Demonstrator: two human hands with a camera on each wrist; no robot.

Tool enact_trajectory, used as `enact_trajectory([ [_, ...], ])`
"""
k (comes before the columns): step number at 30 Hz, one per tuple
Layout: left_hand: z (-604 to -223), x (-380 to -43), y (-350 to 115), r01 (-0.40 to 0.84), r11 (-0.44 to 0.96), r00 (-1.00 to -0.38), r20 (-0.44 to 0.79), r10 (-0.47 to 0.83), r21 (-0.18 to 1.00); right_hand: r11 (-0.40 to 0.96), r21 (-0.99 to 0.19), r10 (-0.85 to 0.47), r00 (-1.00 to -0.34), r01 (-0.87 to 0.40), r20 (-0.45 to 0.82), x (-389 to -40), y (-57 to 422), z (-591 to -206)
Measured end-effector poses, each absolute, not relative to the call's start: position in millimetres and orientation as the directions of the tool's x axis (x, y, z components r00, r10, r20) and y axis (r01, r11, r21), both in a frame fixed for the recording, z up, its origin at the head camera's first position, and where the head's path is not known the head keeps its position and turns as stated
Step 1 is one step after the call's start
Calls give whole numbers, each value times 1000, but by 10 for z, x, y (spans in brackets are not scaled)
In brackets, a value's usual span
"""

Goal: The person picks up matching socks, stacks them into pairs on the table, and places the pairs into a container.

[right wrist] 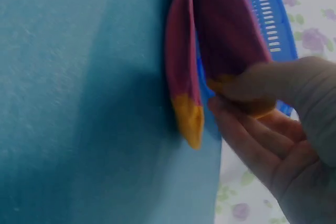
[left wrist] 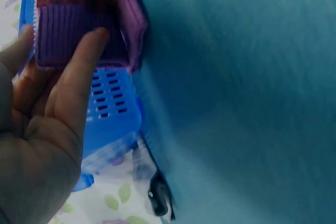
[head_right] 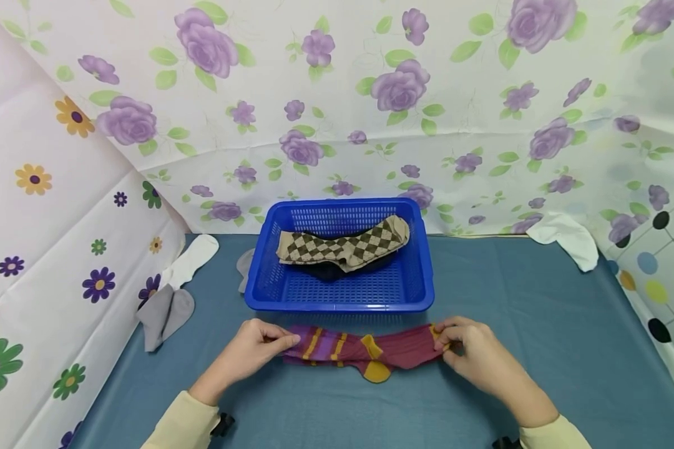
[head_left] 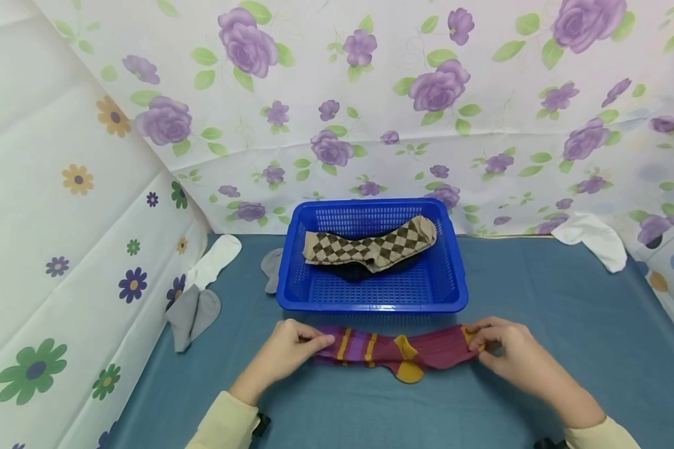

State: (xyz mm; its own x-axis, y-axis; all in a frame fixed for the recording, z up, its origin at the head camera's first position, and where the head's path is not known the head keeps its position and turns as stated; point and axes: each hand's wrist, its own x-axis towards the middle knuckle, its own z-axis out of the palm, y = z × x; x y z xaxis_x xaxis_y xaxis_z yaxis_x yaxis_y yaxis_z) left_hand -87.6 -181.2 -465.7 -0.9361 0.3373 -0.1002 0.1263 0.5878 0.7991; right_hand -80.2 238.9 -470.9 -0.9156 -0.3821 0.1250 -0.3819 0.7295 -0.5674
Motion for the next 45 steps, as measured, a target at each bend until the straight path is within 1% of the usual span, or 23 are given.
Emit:
enact_trajectory([
  [4,-4663,-865,-1792,82,587,-941,-132,313,806,721,-638,-315,-948,-268,42,-784,2357,-4731],
  [6,-4645,-864,-1788,51,583,-945,-149,290,811,731,-641,-275,-961,-234,38,-787,2339,-4726],
  [9,-4597,-872,-1786,30,597,-958,-147,246,802,757,-613,-219,-971,-229,93,-798,2314,-4698],
  [12,-4537,-885,-1774,22,605,-973,-123,197,796,785,-568,-179,-968,-247,174,-806,2308,-4652],
  [15,-4497,-897,-1750,23,622,-984,-92,151,783,786,-562,-146,-960,-258,237,-813,2303,-4591],
  [19,-4506,-901,-1712,29,642,-990,-68,126,767,785,-553,-128,-946,-280,297,-827,2284,-4532],
  [24,-4543,-888,-1676,22,635,-988,-81,133,772,796,-533,-118,-938,-286,327,-827,2269,-4499],
  [30,-4611,-866,-1652,36,644,-988,-71,139,764,797,-545,-111,-950,-261,293,-835,2284,-4539],
  [37,-4749,-830,-1613,29,691,-985,-99,144,722,802,-545,-115,-959,-244,261,-859,2325,-4746],
  [42,-4778,-825,-1601,48,719,-987,-77,140,693,805,-545,-123,-964,-237,238,-869,2332,-4840],
  [45,-4755,-819,-1600,63,729,-990,-51,134,682,818,-519,-128,-958,-249,258,-862,2334,-4849],
])
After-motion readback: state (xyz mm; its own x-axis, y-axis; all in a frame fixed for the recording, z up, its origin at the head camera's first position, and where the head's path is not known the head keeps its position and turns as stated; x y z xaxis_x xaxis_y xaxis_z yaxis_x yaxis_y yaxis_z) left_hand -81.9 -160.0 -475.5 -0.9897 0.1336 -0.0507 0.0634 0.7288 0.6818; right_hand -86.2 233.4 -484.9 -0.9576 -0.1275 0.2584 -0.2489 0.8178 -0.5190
